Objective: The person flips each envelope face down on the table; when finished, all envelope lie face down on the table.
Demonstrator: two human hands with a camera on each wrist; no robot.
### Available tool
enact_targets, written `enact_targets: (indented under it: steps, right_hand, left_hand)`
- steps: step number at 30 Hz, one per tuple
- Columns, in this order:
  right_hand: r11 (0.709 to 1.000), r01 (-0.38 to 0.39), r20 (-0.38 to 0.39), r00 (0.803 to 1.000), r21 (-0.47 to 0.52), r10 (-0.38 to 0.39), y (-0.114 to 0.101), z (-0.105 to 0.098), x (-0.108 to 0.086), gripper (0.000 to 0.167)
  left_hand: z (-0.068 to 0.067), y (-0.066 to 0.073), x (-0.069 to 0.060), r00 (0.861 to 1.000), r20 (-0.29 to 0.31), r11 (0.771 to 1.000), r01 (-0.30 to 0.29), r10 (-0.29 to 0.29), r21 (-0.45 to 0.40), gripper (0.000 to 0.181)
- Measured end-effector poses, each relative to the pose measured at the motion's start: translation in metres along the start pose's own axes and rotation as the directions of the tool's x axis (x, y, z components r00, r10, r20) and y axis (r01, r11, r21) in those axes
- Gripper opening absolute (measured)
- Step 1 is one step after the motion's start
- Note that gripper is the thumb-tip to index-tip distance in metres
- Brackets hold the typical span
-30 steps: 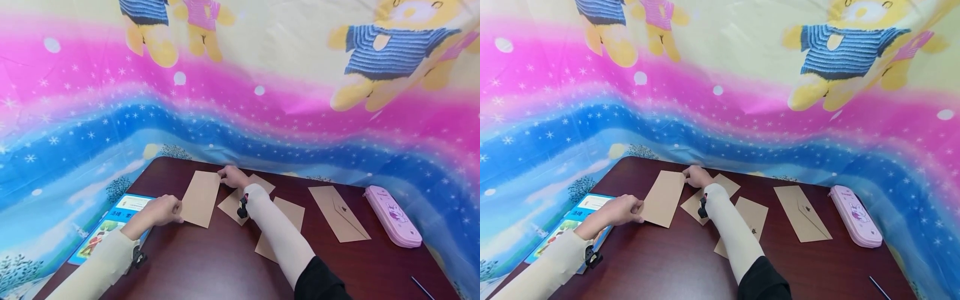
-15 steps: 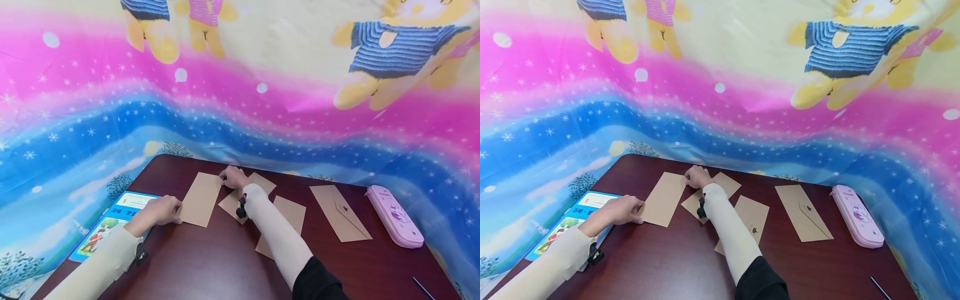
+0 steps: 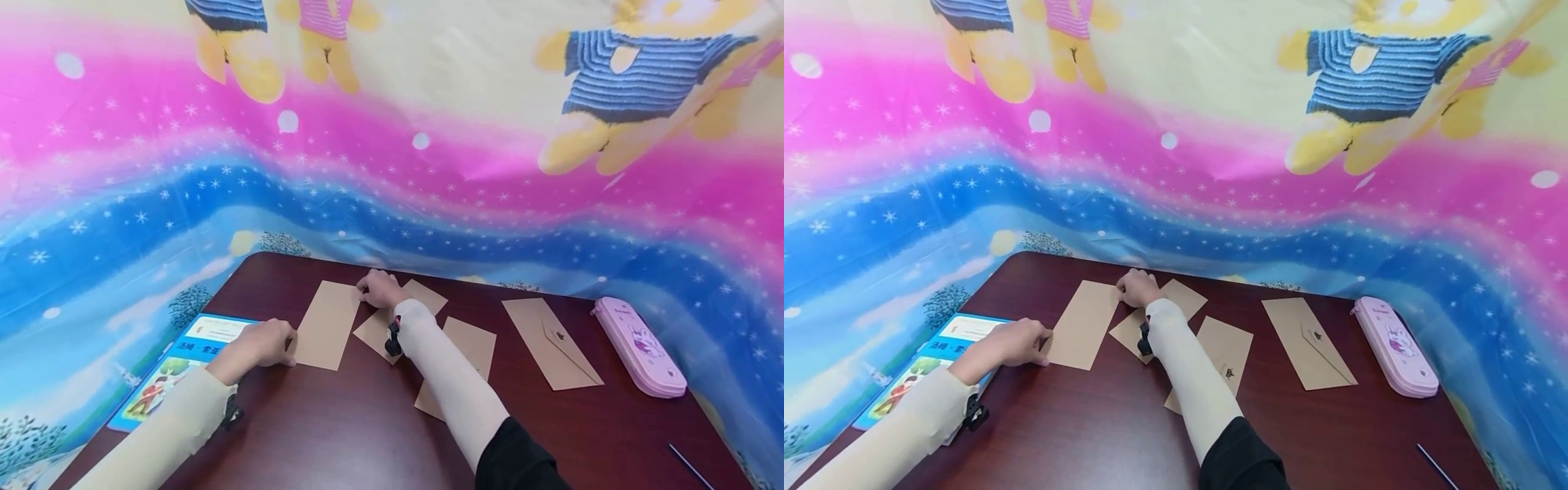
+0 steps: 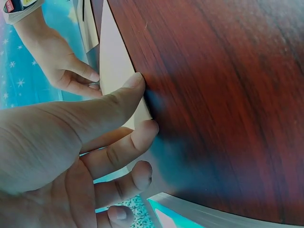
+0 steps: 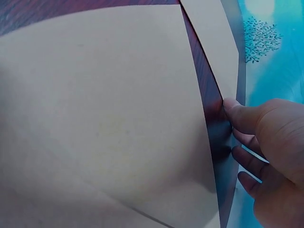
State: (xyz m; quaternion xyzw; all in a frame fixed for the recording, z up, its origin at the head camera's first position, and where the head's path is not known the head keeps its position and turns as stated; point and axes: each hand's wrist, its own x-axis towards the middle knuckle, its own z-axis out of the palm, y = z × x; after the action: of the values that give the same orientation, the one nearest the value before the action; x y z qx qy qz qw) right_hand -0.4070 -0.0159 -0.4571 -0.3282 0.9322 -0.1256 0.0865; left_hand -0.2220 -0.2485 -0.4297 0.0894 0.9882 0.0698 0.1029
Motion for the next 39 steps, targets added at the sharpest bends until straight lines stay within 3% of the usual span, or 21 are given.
enact_targets:
  steps: [2,8,11,14,18,21,27,33,39]
  right_hand:
    - [1.0,0.003,0.005,1.0,0.0,-0.003,-0.001,-0.001,0.001,0.02]
    - [0.997,0.014,0.023,1.0,0.077,-0.016,0.008,-0.012,-0.004,0.047]
    - [0.994,0.025,0.014,1.0,0.108,-0.027,0.026,-0.03,-0.021,0.045]
    - [0.991,0.029,-0.009,1.0,0.132,-0.028,0.055,-0.052,-0.047,0.039]
    - [0.995,0.013,-0.046,0.999,0.103,-0.009,0.097,-0.069,-0.082,0.036]
    - [0.997,-0.005,-0.061,0.998,0.074,0.009,0.12,-0.074,-0.103,0.036]
    - [0.989,-0.098,-0.059,0.993,0.114,0.105,0.142,-0.077,-0.13,0.036]
    - [0.978,-0.18,-0.035,0.982,0.101,0.184,0.146,-0.065,-0.134,0.038]
    - [0.961,-0.271,0.006,0.963,0.055,0.271,0.138,-0.05,-0.129,0.051]
  left_hand:
    - [-0.001,0.0,-0.001,1.0,-0.001,1.0,-0.004,0.004,-0.003,0.027]
    - [-0.009,0.008,0.001,1.0,-0.009,1.0,0.014,-0.014,0.008,0.028]
    - [-0.015,0.021,0.01,0.999,-0.048,1.0,0.004,-0.003,0.021,0.045]
    - [-0.02,0.04,0.021,0.994,-0.089,0.998,-0.066,0.067,0.01,0.062]
    - [-0.017,0.061,0.034,0.977,-0.098,0.981,-0.192,0.189,-0.028,0.059]
    - [-0.013,0.069,0.042,0.962,-0.099,0.966,-0.256,0.253,-0.021,0.058]
    - [-0.008,0.08,0.059,0.942,-0.058,0.944,-0.328,0.33,0.037,0.063]
    - [0.003,0.085,0.077,0.946,-0.051,0.947,-0.32,0.321,0.031,0.067]
    - [0.011,0.092,0.086,0.943,-0.06,0.943,-0.322,0.327,0.082,0.037]
